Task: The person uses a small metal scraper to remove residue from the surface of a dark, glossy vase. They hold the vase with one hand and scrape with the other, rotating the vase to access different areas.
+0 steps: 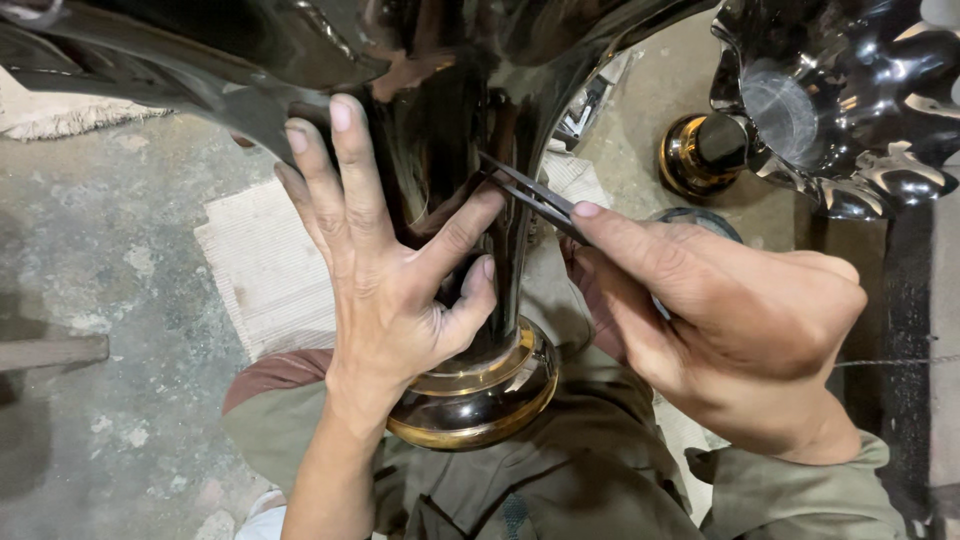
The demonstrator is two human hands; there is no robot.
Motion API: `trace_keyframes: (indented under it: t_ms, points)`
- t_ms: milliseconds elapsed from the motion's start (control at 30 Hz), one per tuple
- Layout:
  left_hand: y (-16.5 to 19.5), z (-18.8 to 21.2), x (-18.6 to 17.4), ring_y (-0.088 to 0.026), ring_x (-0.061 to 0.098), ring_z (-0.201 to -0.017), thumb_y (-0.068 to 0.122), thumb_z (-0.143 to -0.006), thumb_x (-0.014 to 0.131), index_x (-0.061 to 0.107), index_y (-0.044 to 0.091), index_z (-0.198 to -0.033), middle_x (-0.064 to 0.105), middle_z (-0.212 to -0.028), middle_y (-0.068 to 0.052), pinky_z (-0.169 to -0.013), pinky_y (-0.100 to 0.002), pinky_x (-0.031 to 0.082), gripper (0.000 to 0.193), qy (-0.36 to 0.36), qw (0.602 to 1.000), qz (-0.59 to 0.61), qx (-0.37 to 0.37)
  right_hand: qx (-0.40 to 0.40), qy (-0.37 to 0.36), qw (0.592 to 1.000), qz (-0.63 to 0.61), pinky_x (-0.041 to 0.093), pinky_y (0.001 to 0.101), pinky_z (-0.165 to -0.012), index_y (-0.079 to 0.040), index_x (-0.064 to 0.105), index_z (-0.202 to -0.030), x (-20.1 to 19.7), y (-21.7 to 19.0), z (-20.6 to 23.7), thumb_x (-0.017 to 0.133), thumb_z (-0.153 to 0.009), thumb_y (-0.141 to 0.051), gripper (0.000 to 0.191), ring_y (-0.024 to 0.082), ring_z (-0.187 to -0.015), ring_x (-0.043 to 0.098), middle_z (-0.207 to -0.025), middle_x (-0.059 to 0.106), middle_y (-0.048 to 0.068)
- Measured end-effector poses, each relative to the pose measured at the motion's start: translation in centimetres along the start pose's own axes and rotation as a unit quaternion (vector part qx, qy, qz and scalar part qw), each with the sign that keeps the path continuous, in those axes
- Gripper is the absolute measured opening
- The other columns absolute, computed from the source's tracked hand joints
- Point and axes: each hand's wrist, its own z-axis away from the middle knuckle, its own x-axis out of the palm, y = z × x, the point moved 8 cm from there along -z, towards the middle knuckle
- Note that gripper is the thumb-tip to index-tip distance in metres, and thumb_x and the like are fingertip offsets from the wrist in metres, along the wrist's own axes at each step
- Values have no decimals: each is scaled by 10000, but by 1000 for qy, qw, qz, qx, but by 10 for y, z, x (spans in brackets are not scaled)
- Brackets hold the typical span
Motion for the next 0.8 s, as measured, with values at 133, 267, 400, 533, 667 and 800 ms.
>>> trace_keyframes:
  t_ms: [133, 267, 400, 533, 667, 800]
  points:
    - [-2, 1, -2, -531, -11, -1506, 309, -786, 808, 819, 293, -1215, 72, -1610, -276, -1244, -739, 12, 430, 6, 1000, 6, 1, 22, 10, 999, -33, 488, 235, -550, -6, 674, -1175, 0, -3, -2, 783, -878, 29, 318, 140, -645, 692, -834, 731, 96]
    - [-3, 2, -3, -520, -11, -1511, 311, -785, 797, 816, 300, -1210, 80, -1615, -263, -1249, -738, 6, 425, 10, 1000, 17, -3, 25, 14, 1000, -5, 477, 251, -540, -7, 697, -1142, 0, -8, -3, 804, -871, 16, 293, 153, -635, 688, -823, 733, 108]
    - [-4, 2, -4, -520, -7, -1516, 299, -788, 797, 812, 297, -1220, 87, -1615, -261, -1245, -747, 8, 433, 13, 1000, 27, 0, 47, 13, 999, -7, 469, 263, -511, 1, 718, -1119, 1, -6, -4, 824, -848, 8, 291, 150, -584, 674, -769, 723, 115]
    - [-5, 2, -6, -519, 1, -1517, 288, -785, 800, 811, 297, -1221, 100, -1618, -260, -1242, -753, 10, 436, 13, 999, 30, -1, 38, 13, 999, -29, 489, 253, -559, -5, 699, -1149, 1, -10, -6, 795, -886, 18, 281, 147, -646, 690, -834, 725, 115]
    - [-4, 2, -7, -510, -6, -1520, 290, -793, 802, 807, 297, -1230, 98, -1627, -254, -1242, -757, 13, 437, 14, 1000, 24, 5, 39, 12, 998, -39, 476, 246, -524, 18, 697, -1118, 1, -13, -9, 795, -874, 19, 264, 138, -607, 682, -789, 720, 107]
    - [-4, 2, -8, -506, 0, -1523, 287, -795, 796, 808, 299, -1225, 103, -1626, -250, -1239, -759, 16, 431, 13, 1000, 24, 3, 38, 8, 999, -24, 468, 254, -523, 30, 704, -1103, 1, -16, -11, 796, -875, 19, 247, 146, -601, 673, -773, 709, 114]
